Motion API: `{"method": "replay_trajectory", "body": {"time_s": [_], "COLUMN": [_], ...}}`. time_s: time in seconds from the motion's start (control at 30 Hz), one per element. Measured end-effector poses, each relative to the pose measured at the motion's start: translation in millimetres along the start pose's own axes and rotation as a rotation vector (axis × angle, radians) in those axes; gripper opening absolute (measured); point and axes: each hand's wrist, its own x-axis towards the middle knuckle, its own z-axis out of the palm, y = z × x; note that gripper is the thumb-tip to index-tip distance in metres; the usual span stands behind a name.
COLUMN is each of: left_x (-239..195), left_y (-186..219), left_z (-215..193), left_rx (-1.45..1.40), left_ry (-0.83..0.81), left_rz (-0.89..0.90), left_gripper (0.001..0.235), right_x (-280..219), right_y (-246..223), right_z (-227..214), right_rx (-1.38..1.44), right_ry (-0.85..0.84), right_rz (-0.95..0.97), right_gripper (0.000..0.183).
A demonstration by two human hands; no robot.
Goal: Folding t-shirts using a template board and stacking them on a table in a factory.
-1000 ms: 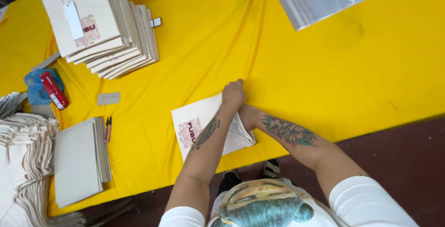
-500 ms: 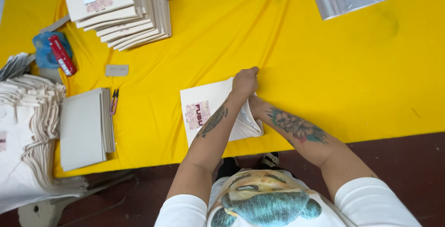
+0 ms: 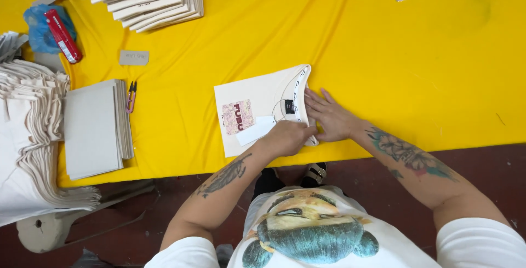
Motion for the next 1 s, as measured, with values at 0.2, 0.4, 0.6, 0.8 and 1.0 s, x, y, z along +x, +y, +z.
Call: {"method": "replay_trajectory", "body": {"time_s": [0.2,0.4,0.6,0.8,1.0], "left_x": [0,2,-28,-85,-96], "left_y": [-16,-27,-33,-156,-252], "left_z": [40,69,17,-27,-19], "left_rx": [0.097,0.062,-0.183,-0.071,-0.364], "left_ry": [0.087,0.248,0.336,0.535,0.373], "left_rz": [0.202,0.223,-0.037,-0.788,-0.926], "left_gripper": [0.019,0.023,0.038,0.056,0.052], "right_x": [28,52,39,-11,-13], "right_y": [-27,-5,-9,-86,-79], "right_z": [-16,44,8,-50,-9], "right_rx": [-0.066,0.304,0.127,0.579,0.647], "right_ry": [-0.019,0.047,0.122,-0.021,0.071], "right_rz": [0.06,0.294,0.156,1.039,1.143], "right_gripper": [0.081,0.07,0.046,0.082,0.062]}}
